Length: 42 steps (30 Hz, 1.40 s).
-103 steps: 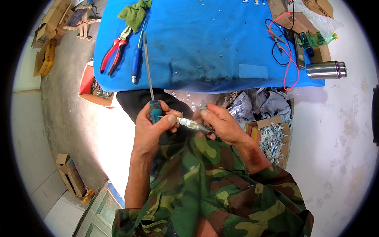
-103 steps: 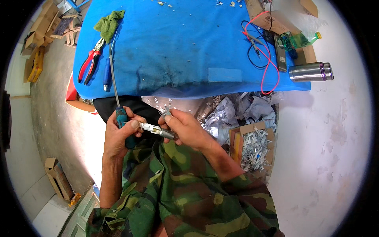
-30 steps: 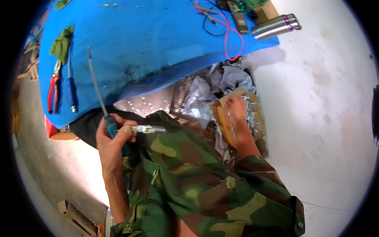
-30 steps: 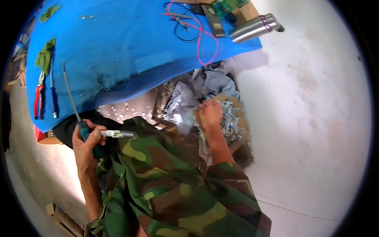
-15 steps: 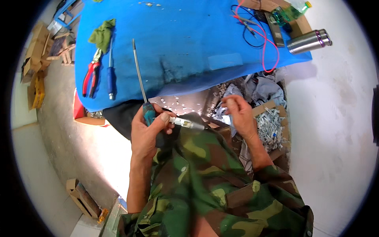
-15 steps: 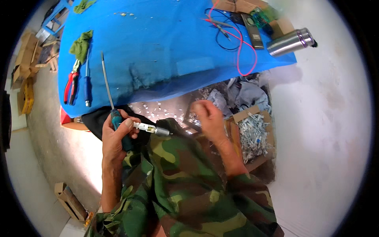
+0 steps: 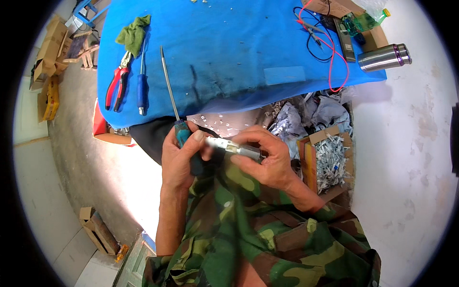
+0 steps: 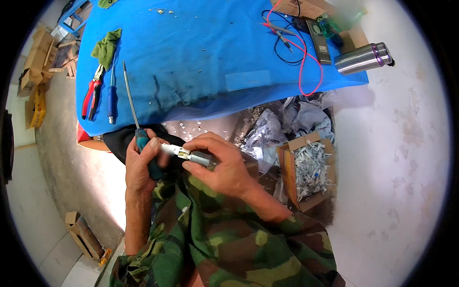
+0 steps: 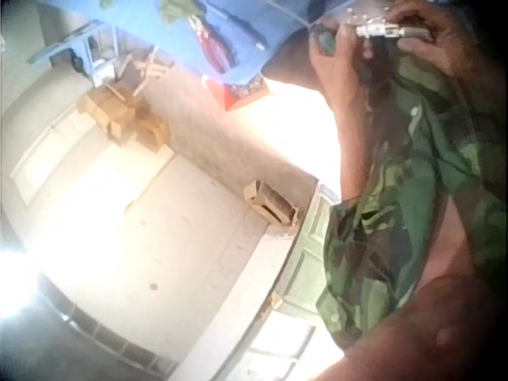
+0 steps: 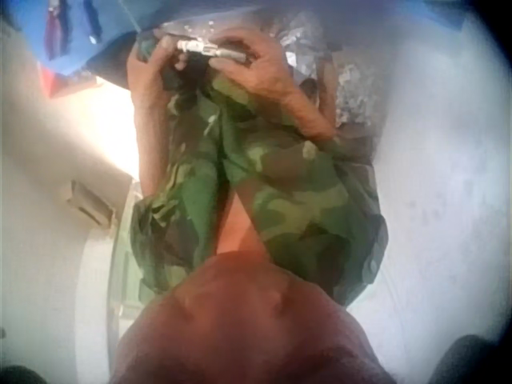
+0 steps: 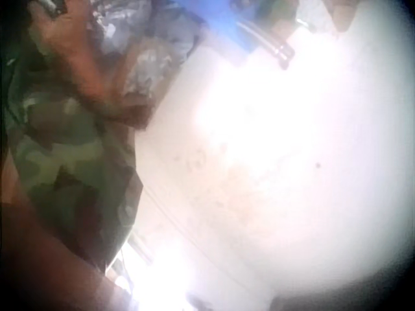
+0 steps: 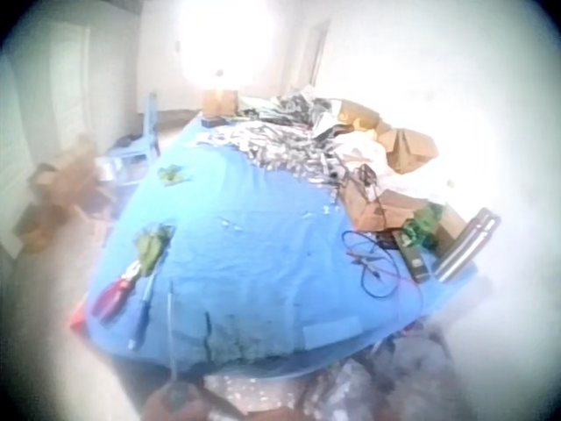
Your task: The person disassembles a small metal component on a blue workbench. They use pliers and a screwdriver to remove parts and wipe the components with a green cloth.
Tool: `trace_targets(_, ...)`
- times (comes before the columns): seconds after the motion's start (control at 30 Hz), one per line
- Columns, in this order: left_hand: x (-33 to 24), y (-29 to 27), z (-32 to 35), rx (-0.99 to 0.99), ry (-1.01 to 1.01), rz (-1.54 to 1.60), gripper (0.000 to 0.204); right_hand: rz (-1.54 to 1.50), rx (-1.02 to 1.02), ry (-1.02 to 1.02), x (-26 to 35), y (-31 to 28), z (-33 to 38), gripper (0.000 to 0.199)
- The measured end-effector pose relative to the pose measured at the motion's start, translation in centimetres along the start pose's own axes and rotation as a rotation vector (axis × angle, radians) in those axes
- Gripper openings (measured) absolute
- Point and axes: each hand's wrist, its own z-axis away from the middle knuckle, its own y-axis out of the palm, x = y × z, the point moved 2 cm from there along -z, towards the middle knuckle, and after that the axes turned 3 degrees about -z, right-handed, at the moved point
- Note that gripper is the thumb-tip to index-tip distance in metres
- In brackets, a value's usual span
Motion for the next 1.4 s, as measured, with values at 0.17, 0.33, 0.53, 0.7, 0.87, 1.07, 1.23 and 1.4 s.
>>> trace_targets(0.17, 0.3, 0.4, 0.1, -0.017, -0.052, -0.069, 0.023, -0.101, -0.060, -0.060, -0.2, 0.2, -0.8, 0.035)
trace_targets(0.33, 1.4, 0.6, 0.8, 0.004, -0.088, -0.138, 0.021, -0.087, -0.070, 0.018, -0.3, 0.5, -1.0, 0.032)
trace_targets(0.53, 1.4, 1.0, 1.1, 0.006, -0.097, -0.265, 0.023, -0.014, -0.046, -0.172, -1.2, 0.6, -1.3, 0.031)
trace_targets(0.7, 1.8, 0.8, 1.0, 0.025, -0.130, -0.241, 0.022, -0.019, -0.054, -0.095, -0.6, 0.9, -1.4, 0.030)
trace_targets(0.87, 2.2, 0.9, 0.9, 0.019, -0.128, -0.237, 0.022, 0.021, -0.064, -0.126, -0.7, 1.0, -1.6, 0.030)
trace_targets(1.07, 2.2, 0.7, 1.1, 0.029, -0.111, -0.205, 0.021, -0.259, -0.189, 0.195, -1.6, 0.9, -0.9, 0.026)
trace_targets(1.23, 1.5, 1.2, 1.5, 0.013, -0.094, -0.203, 0.024, -0.426, -0.251, 0.300, -2.6, 0.3, -1.1, 0.022)
trace_targets(1.4, 0.9, 1.6, 1.9, 0.040, -0.032, -0.383, 0.028, -0.513, -0.251, 0.316, -3.2, 0.7, -1.4, 0.023)
